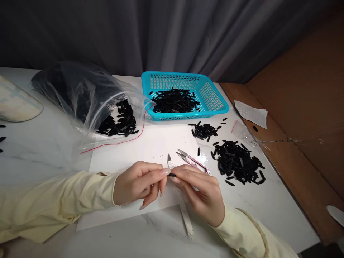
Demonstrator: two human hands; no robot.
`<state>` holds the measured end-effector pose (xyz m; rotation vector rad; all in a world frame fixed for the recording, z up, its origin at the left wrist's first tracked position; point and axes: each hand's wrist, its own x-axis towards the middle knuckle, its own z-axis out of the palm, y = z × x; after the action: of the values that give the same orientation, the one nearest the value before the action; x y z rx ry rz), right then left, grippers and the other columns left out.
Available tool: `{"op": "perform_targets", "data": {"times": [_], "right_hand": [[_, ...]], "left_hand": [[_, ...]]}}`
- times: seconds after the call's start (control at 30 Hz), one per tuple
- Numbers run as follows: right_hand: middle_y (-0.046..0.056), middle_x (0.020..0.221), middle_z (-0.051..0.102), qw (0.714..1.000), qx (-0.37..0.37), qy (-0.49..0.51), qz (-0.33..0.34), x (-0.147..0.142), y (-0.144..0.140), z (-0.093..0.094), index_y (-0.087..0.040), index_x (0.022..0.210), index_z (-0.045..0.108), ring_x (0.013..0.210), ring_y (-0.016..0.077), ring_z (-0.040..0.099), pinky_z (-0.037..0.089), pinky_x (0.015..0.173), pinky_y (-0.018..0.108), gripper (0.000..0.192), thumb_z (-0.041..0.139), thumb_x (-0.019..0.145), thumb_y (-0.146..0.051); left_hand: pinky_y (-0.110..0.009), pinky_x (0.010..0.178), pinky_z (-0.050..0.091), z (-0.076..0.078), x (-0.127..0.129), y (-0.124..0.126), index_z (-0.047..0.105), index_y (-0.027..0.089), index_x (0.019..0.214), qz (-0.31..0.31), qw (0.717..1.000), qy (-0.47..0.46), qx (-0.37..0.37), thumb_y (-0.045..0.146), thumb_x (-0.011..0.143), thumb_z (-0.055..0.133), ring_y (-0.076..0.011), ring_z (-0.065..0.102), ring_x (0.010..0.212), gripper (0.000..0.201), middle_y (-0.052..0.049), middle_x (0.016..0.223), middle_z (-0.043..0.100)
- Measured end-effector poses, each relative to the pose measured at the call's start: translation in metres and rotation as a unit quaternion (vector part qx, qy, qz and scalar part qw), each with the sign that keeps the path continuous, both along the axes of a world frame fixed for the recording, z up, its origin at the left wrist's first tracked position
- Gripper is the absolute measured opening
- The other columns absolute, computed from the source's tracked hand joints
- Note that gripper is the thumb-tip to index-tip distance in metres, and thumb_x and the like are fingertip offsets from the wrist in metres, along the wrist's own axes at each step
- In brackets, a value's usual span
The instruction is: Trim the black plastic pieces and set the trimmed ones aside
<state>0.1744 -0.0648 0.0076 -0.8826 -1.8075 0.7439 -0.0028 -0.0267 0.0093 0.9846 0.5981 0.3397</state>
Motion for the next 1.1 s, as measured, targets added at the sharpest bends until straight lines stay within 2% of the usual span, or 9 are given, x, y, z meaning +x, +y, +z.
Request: {"op": "perform_targets", "data": {"times": [0.27, 0.47, 0.6, 0.93, 1.1], "right_hand": [[0.006, 0.079, 0.066, 1.0, -0.005, -0.007, -0.006, -0.0011, 0.0006, 0.0019, -0.016, 0.098, 0.063, 0.072, 0.0154, 0.06, 0.052, 0.063, 0.028, 0.028, 0.052, 0.08, 0.002], [0.008, 0.087, 0.067, 0.999, -0.023, -0.021, -0.021, -0.0011, -0.0004, 0.002, -0.014, 0.106, 0.061, 0.076, 0.0157, 0.062, 0.053, 0.066, 0.027, 0.028, 0.054, 0.081, -0.003], [0.006, 0.081, 0.066, 0.999, -0.026, -0.027, -0.018, -0.0012, -0.0005, 0.002, -0.015, 0.101, 0.062, 0.072, 0.015, 0.061, 0.052, 0.063, 0.027, 0.023, 0.052, 0.083, -0.004], [0.008, 0.078, 0.065, 1.0, -0.009, -0.016, -0.005, -0.0011, -0.0005, 0.0018, -0.011, 0.096, 0.062, 0.072, 0.0151, 0.059, 0.051, 0.064, 0.028, 0.021, 0.053, 0.08, 0.001], [0.008, 0.078, 0.065, 1.0, -0.005, -0.017, -0.008, -0.0017, 0.0003, 0.0016, -0.01, 0.095, 0.062, 0.071, 0.0151, 0.059, 0.051, 0.063, 0.028, 0.021, 0.053, 0.08, 0.001]], "left_hand": [[-0.019, 0.03, 0.016, 0.0004, 0.0003, -0.0008, 0.051, 0.016, 0.059, 0.015, 1.0, -0.003, -0.013, 0.04, 0.085, 0.044, -0.0032, 0.024, 0.022, 0.037, 0.005, 0.031, 0.044], [-0.02, 0.032, 0.018, -0.0011, 0.0007, 0.0004, 0.052, 0.014, 0.051, 0.023, 0.999, -0.009, -0.033, 0.04, 0.084, 0.045, -0.0028, 0.025, 0.021, 0.043, 0.004, 0.032, 0.042], [-0.02, 0.032, 0.018, -0.0014, 0.0009, 0.0007, 0.053, 0.014, 0.051, 0.022, 0.999, -0.011, -0.045, 0.039, 0.083, 0.047, -0.0043, 0.031, 0.023, 0.042, 0.005, 0.03, 0.038], [-0.021, 0.029, 0.013, 0.0016, -0.0005, 0.0012, 0.052, 0.014, 0.049, -0.009, 0.999, 0.029, -0.027, 0.04, 0.084, 0.04, -0.0054, 0.029, 0.022, 0.045, 0.004, 0.028, 0.036], [-0.023, 0.031, 0.014, 0.0047, -0.0022, 0.0017, 0.052, 0.015, 0.05, -0.022, 0.998, 0.055, -0.01, 0.038, 0.086, 0.036, -0.0052, 0.023, 0.021, 0.046, 0.006, 0.028, 0.032]]}}
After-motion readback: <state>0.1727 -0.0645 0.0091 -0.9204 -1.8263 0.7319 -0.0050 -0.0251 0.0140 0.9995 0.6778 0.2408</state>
